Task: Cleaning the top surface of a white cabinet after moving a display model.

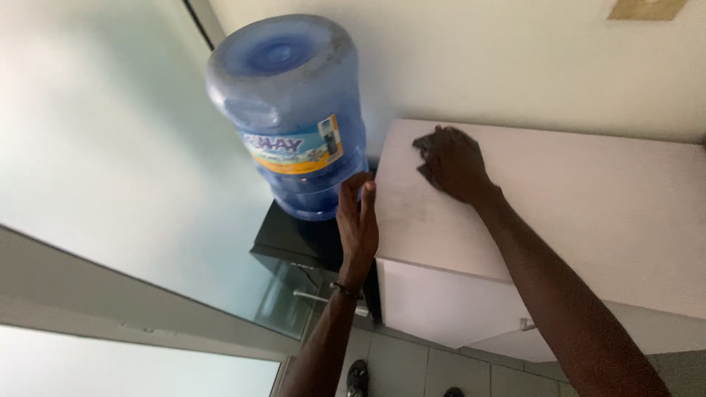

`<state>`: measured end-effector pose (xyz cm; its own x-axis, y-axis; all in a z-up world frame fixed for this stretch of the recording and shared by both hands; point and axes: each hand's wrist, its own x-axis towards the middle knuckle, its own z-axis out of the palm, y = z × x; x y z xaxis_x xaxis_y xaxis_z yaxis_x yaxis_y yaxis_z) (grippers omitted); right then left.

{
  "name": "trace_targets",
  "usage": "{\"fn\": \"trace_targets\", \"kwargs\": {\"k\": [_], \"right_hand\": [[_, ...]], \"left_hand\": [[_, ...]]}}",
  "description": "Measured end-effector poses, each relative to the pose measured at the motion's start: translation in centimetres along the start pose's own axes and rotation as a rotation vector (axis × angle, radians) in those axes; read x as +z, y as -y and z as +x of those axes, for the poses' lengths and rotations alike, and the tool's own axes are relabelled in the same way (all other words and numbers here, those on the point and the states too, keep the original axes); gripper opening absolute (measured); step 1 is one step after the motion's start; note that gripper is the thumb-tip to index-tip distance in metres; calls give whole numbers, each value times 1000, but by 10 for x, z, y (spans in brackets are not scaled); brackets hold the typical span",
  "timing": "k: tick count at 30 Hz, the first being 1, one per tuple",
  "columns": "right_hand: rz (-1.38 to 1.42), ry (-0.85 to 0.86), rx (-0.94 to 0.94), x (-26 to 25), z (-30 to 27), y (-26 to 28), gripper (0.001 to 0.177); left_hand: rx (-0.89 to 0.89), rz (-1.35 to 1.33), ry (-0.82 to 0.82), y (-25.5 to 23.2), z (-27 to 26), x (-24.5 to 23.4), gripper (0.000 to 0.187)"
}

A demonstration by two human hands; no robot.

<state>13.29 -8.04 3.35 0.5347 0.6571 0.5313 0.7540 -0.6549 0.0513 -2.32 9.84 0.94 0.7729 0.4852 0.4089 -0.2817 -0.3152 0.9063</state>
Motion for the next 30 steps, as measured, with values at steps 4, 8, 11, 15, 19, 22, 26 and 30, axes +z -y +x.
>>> {"fn": "trace_targets", "kwargs": {"k": [4,8,11,15,19,22,26,30], "right_hand": [[-52,175,86,28,27,16,45],[-97,294,254,56,39,49,55],[-31,196,305,97,30,62,57],[114,35,358,85,17,98,60],[67,-48,261,65,0,131,57],[234,55,321,17,-6,169,45],[214,334,360,-55,-8,209,40],[323,-24,237,3,-65,214,66]], "left_hand": [[-87,-166,-69,4,2,-4,55],[-49,-238,-100,17,3,-4,57],[-37,-225,-111,28,3,-2,59],[-39,-662,-82,52,8,0,64],[-213,-803,-86,50,9,-9,74],[-248,-887,-16,40,10,-17,81],[-161,-733,-32,34,12,-22,57],[-33,-666,-35,14,12,-29,34]]}}
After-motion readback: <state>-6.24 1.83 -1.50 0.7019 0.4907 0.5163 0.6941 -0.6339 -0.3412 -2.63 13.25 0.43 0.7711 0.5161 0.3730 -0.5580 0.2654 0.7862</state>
